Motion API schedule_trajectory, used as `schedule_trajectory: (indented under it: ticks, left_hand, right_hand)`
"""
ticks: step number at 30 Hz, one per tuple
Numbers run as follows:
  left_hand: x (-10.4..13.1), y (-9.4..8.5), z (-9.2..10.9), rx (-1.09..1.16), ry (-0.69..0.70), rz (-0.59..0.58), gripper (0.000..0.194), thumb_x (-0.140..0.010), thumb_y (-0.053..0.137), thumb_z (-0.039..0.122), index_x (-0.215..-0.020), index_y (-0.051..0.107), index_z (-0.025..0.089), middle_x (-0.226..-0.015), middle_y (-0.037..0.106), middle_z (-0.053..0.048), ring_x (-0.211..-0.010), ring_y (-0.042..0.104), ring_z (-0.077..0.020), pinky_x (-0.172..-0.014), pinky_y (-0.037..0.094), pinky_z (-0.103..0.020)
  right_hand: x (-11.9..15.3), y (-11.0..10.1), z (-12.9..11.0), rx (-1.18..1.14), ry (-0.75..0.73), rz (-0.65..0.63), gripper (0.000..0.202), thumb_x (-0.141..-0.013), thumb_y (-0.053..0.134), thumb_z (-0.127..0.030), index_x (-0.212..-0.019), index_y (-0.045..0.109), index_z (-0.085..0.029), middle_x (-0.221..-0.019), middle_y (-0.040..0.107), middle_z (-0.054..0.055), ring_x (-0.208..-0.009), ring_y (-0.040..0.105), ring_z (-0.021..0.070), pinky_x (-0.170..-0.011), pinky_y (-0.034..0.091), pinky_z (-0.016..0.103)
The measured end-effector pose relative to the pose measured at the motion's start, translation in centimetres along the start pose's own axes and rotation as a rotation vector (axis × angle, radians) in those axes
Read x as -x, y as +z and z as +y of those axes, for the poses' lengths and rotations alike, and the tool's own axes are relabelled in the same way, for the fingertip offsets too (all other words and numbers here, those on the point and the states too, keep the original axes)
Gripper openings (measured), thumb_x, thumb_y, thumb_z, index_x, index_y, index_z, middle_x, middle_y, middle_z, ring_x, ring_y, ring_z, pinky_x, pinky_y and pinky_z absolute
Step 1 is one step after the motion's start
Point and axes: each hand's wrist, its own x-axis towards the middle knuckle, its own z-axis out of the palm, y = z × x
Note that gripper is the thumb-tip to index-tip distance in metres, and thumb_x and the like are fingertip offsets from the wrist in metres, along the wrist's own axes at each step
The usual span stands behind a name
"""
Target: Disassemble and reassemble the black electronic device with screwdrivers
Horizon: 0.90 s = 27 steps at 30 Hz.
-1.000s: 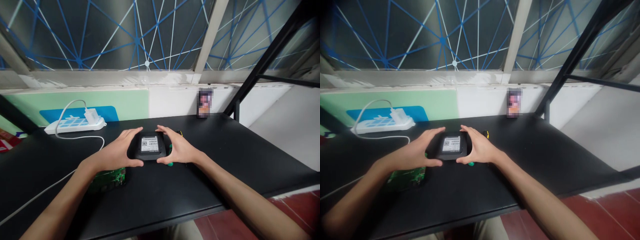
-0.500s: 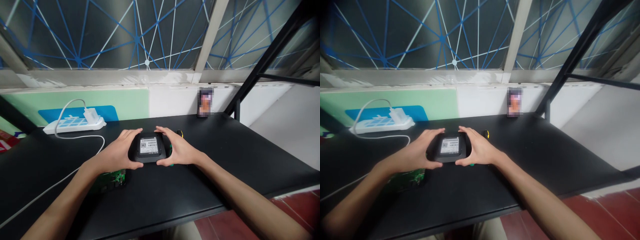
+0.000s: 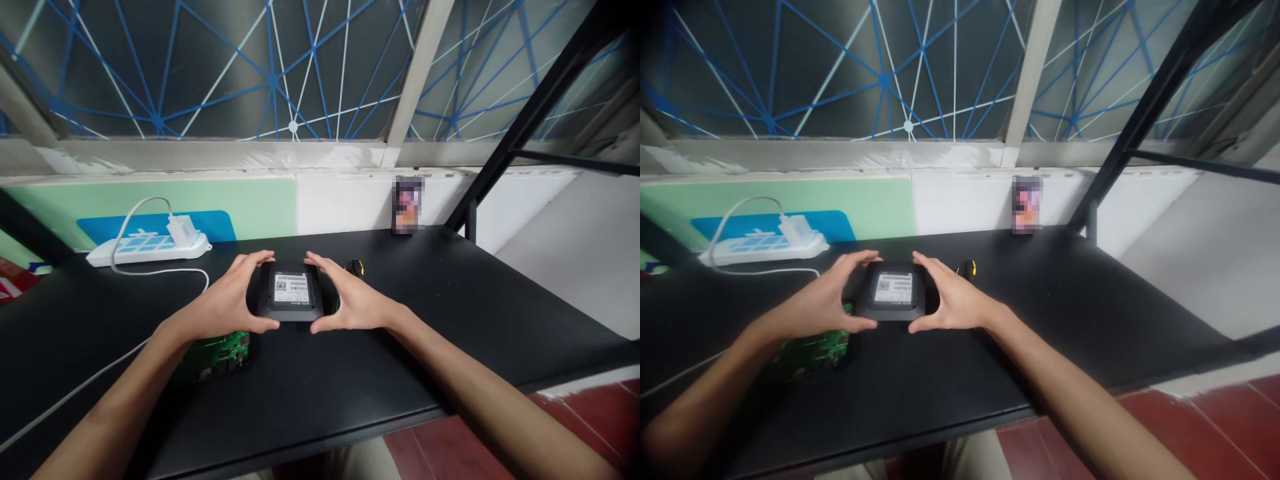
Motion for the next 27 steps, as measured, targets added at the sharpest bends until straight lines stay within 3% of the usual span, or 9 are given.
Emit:
schedule_trajectory:
  ticks: [6, 10, 18, 21, 24, 27]
  left_hand:
    - [0.0, 0.4, -0.3, -0.023, -0.009, -0.089, 0.117, -0.067, 0.082, 0.048, -0.157, 0.011, 0.027, -0.147, 0.037, -0.019, -0.137, 0.041, -0.0444, -0.105, 0.044, -0.063]
    - [-0.2, 0.9, -0.2, -0.079, 0.063, -0.104, 0.116, -0.068, 0.082, 0.046, -0.158, 0.01, 0.029, -0.147, 0.038, -0.017, -0.142, 0.031, -0.0455, -0.109, 0.038, -0.067]
    - [-1.6, 1.2, 2.7, -0.1, 0.127, -0.09, 0.112, -0.071, 0.079, 0.049, -0.158, 0.011, 0.028, -0.157, 0.03, -0.017, -0.147, 0.02, -0.05, -0.113, 0.028, -0.071]
    - [-2.6, 1.1, 3.9, -0.125, 0.157, -0.111, 0.113, -0.069, 0.08, 0.048, -0.157, 0.013, 0.024, -0.156, 0.034, -0.017, -0.146, 0.025, -0.0463, -0.117, 0.025, -0.067]
    - [-3.5, 1.0, 4.6, -0.136, 0.17, -0.125, 0.114, -0.067, 0.081, 0.044, -0.156, 0.016, 0.019, -0.151, 0.039, -0.019, -0.139, 0.035, -0.0434, -0.113, 0.035, -0.061]
    - [-3.7, 1.1, 4.6, -0.123, 0.186, -0.098, 0.112, -0.067, 0.08, 0.043, -0.155, 0.015, 0.019, -0.15, 0.038, -0.019, -0.137, 0.037, -0.0426, -0.111, 0.037, -0.061]
  right_hand:
    - [0.0, 0.1, 0.0, -0.012, 0.027, 0.033, 0.131, -0.061, 0.087, -0.056, -0.16, 0.007, -0.022, -0.147, 0.046, 0.02, -0.136, 0.047, 0.0362, -0.115, 0.038, 0.06]
    - [-0.1, 0.0, -0.5, 0.009, -0.006, 0.077, 0.13, -0.058, 0.088, -0.053, -0.159, 0.012, -0.021, -0.143, 0.048, 0.019, -0.134, 0.05, 0.0355, -0.114, 0.04, 0.058]
    - [-0.4, 0.0, -1.6, 0.047, -0.135, 0.186, 0.119, -0.059, 0.088, -0.053, -0.155, 0.022, -0.024, -0.15, 0.045, 0.018, -0.137, 0.046, 0.0363, -0.113, 0.041, 0.059]
    - [-0.4, -0.1, -1.5, 0.057, -0.152, 0.205, 0.122, -0.059, 0.088, -0.053, -0.156, 0.02, -0.023, -0.149, 0.046, 0.019, -0.137, 0.047, 0.0367, -0.113, 0.04, 0.06]
    - [-0.4, -0.3, -1.2, 0.062, -0.152, 0.213, 0.125, -0.059, 0.088, -0.053, -0.157, 0.016, -0.023, -0.148, 0.046, 0.019, -0.135, 0.048, 0.0369, -0.113, 0.041, 0.06]
    - [-0.4, -0.4, -1.2, 0.071, -0.159, 0.22, 0.127, -0.061, 0.086, -0.057, -0.159, 0.012, -0.023, -0.149, 0.046, 0.02, -0.136, 0.047, 0.0382, -0.113, 0.04, 0.062]
